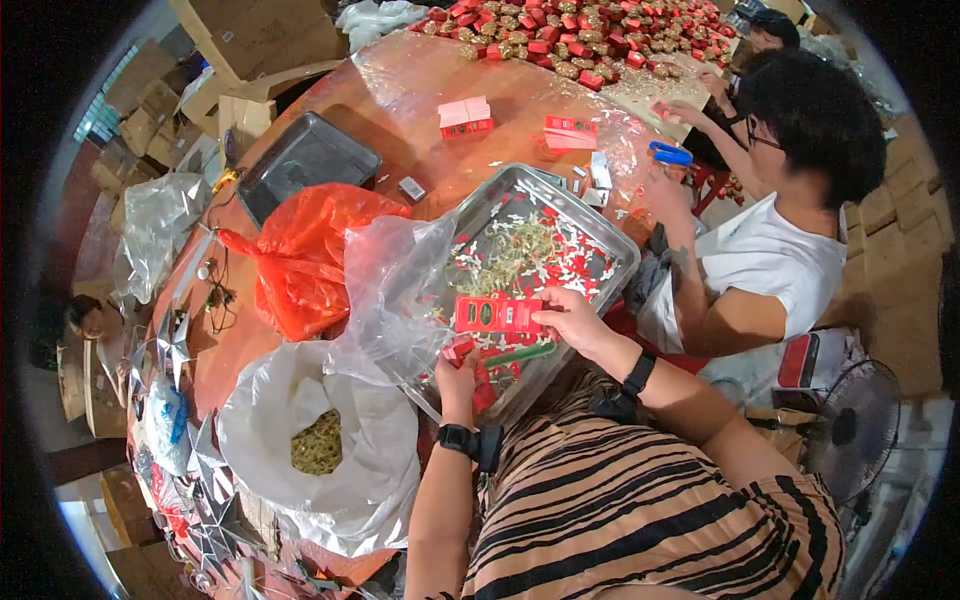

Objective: The person sits at a table in a workshop and assembles small rectangular boxes. They pick up flat white paper pieces, fold them into box shapes, and insert red rectangular inserts into the white frames. The person places the finished boxes into a metal tray on the table.

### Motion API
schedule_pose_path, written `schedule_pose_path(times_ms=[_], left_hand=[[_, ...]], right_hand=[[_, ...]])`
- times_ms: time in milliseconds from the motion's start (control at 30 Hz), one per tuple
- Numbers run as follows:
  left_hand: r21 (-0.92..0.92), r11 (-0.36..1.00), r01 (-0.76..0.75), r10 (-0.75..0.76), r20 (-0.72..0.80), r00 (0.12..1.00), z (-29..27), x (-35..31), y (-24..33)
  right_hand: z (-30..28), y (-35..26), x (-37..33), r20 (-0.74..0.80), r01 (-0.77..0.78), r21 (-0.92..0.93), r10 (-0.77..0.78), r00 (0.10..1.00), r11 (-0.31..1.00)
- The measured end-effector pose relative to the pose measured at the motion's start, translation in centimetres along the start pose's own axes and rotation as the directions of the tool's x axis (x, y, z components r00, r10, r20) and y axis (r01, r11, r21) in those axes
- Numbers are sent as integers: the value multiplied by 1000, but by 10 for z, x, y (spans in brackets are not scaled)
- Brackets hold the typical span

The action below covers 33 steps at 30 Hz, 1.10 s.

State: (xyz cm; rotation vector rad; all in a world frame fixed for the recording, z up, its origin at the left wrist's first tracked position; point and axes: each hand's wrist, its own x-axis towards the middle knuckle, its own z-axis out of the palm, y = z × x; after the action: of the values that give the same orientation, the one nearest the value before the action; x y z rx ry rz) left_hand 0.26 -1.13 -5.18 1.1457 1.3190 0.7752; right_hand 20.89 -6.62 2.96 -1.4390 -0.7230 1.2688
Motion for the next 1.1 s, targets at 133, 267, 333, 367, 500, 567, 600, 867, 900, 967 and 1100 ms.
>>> schedule_pose_path(times_ms=[133,267,333,367,500,567,600,867,900,967,1100], left_hand=[[257,960,-115,105,50,993,-14,2,0],[762,593,-259,515,-113,849,-24,-2,31],[653,621,-434,585,-17,811,-25,-7,62],[588,624,-515,622,27,783,-24,-8,76],[265,880,-394,247,454,856,-5,-13,106],[378,821,-428,137,598,790,-5,-12,114],[390,821,-418,112,608,786,-4,-13,114],[432,674,-599,280,601,748,11,-36,113],[429,611,-665,370,588,720,16,-40,110],[535,520,-666,344,582,737,24,-48,109],[536,541,-648,317,584,747,32,-50,115]], right_hand=[[3,-9,-5,49,110,-164,-103,993,980],[0,-9,-10,103,225,-365,-201,974,903],[4,-17,-15,131,260,-421,-225,966,869],[4,-26,-19,180,245,-545,-174,968,802],[14,-39,-26,242,307,-567,-201,949,764],[18,-49,-32,240,341,-609,-243,940,716],[18,-49,-35,228,349,-658,-265,937,667],[23,-17,-34,89,402,-776,-546,833,486],[24,-17,-32,85,394,-778,-540,837,489],[23,-13,-29,80,395,-776,-545,835,492],[14,-3,-22,93,463,-732,-600,795,500]])
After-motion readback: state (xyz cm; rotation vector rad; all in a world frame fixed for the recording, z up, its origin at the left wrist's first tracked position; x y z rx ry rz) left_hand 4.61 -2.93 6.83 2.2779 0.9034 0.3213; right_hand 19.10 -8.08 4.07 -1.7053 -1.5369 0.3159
